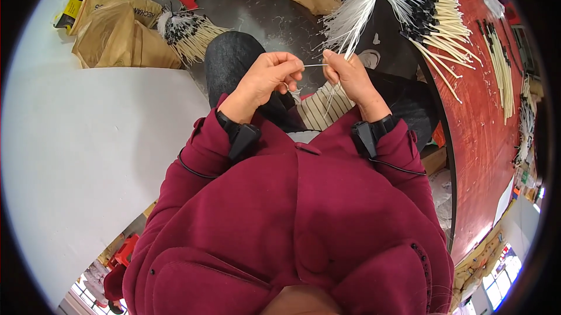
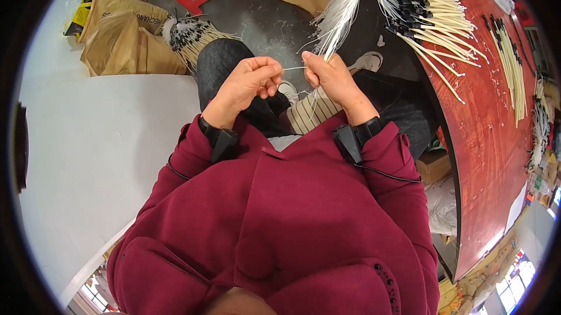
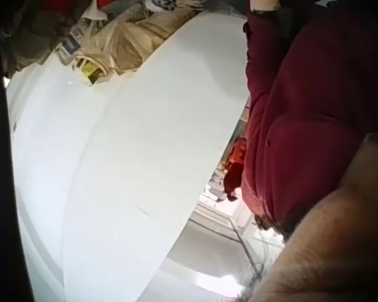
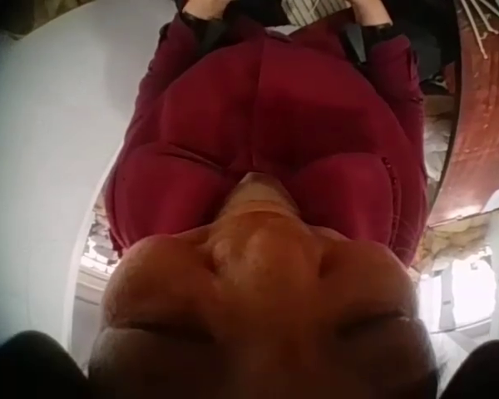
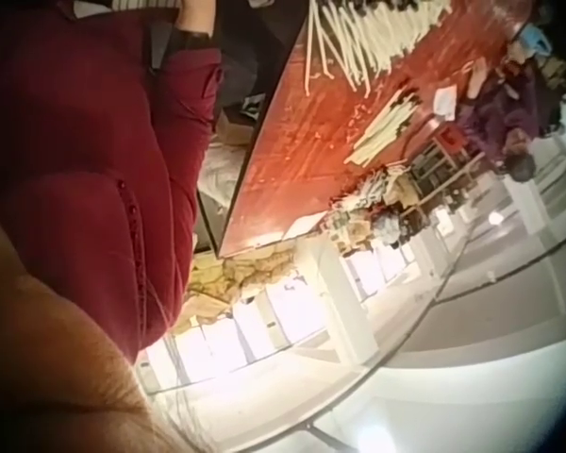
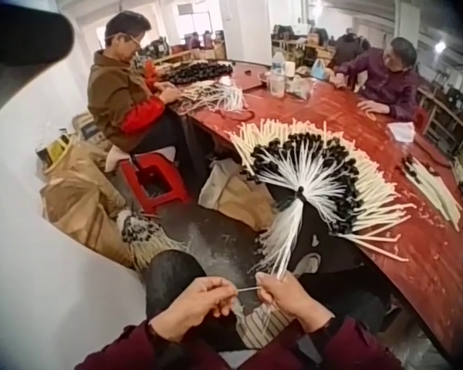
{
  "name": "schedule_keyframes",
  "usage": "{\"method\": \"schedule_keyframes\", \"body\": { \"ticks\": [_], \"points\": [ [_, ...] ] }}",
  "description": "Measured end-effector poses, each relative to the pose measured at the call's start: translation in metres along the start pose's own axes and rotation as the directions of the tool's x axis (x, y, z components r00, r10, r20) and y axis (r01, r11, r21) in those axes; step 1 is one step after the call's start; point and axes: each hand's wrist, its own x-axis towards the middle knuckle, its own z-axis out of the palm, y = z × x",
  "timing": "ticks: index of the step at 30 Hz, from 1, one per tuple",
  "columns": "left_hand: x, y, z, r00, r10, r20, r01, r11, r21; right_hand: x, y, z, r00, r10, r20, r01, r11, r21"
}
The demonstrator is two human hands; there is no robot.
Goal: Manually tie feathers and sticks together using string to assemble feather fans.
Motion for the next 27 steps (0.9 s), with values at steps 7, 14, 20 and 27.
{"method": "schedule_keyframes", "body": {
  "ticks": [7,14,20,27],
  "points": [
    [0.006,-0.017,-0.021,0.92,-0.146,0.363,0.288,0.881,-0.375,-0.001,-0.006,0.0,0.999,0.035,0.026,-0.036,0.999,0.017],
    [0.003,-0.018,-0.014,0.975,-0.129,0.181,0.178,0.941,-0.288,0.002,0.002,-0.004,1.0,0.013,0.018,-0.015,0.996,0.092],
    [0.005,-0.023,-0.014,0.957,0.046,0.287,0.111,0.853,-0.51,0.003,0.003,-0.003,0.999,-0.021,0.027,0.015,0.981,0.194],
    [0.003,-0.03,-0.022,0.968,0.137,0.208,0.002,0.832,-0.555,0.001,0.009,-0.001,0.999,-0.012,0.047,0.001,0.977,0.215]
  ]
}}
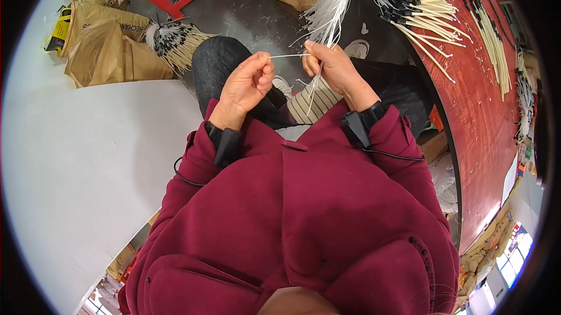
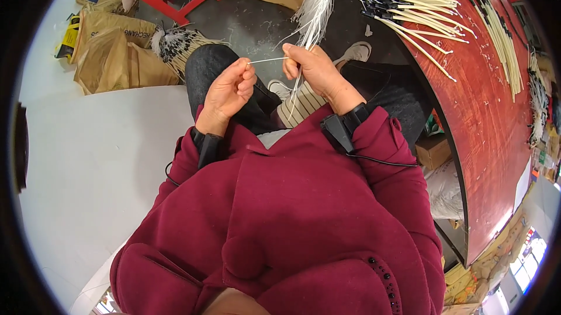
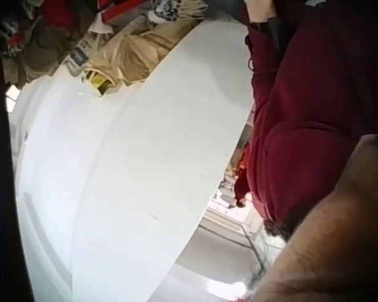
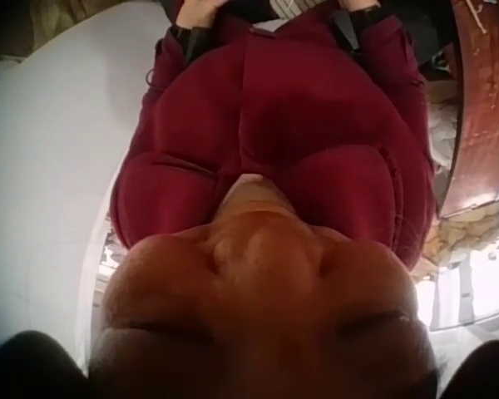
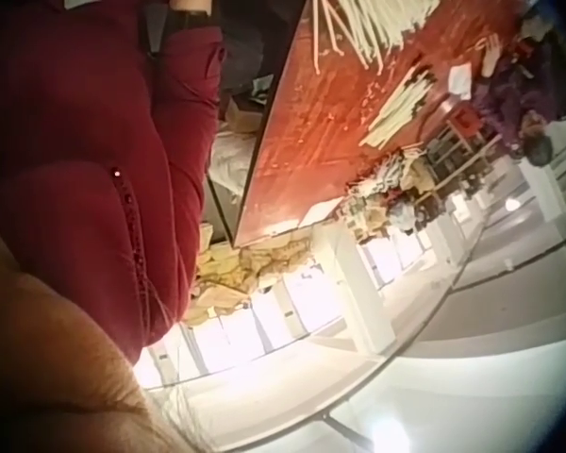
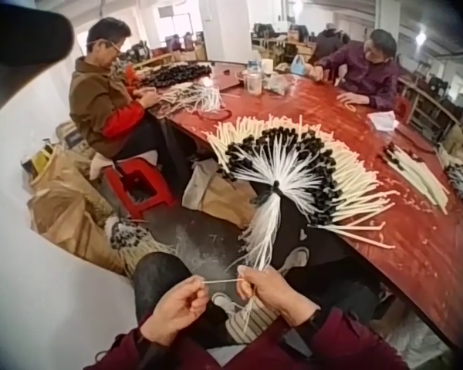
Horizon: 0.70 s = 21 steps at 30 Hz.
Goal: Manually tie feathers and sticks together using string to assemble feather fans.
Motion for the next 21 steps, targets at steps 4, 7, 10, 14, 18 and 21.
{"method": "schedule_keyframes", "body": {
  "ticks": [4,7,10,14,18,21],
  "points": [
    [0.004,0.008,-0.002,0.943,0.148,-0.296,-0.105,0.982,0.158,-0.001,-0.004,0.009,0.995,-0.049,-0.088,0.036,0.989,-0.145],
    [0.008,0.001,0.007,0.827,0.4,-0.394,-0.238,0.886,0.399,0.0,-0.007,0.009,0.991,-0.09,-0.099,0.064,0.969,-0.239],
    [0.015,-0.011,0.03,0.814,0.532,-0.234,-0.251,0.686,0.683,0.002,-0.011,0.004,0.992,-0.115,-0.053,0.096,0.957,-0.273],
    [0.021,-0.025,0.055,0.922,0.346,0.176,-0.289,0.309,0.906,0.004,-0.013,-0.005,0.992,-0.111,-0.063,0.109,0.994,-0.028],
    [0.012,-0.023,0.055,0.99,0.139,0.002,-0.067,0.46,0.885,0.008,0.007,0.006,0.993,-0.005,-0.122,0.011,0.999,0.052],
    [0.001,-0.016,0.056,0.991,0.111,-0.075,0.007,0.521,0.853,0.002,0.016,0.001,0.984,-0.116,-0.135,0.085,0.973,-0.215]
  ]
}}
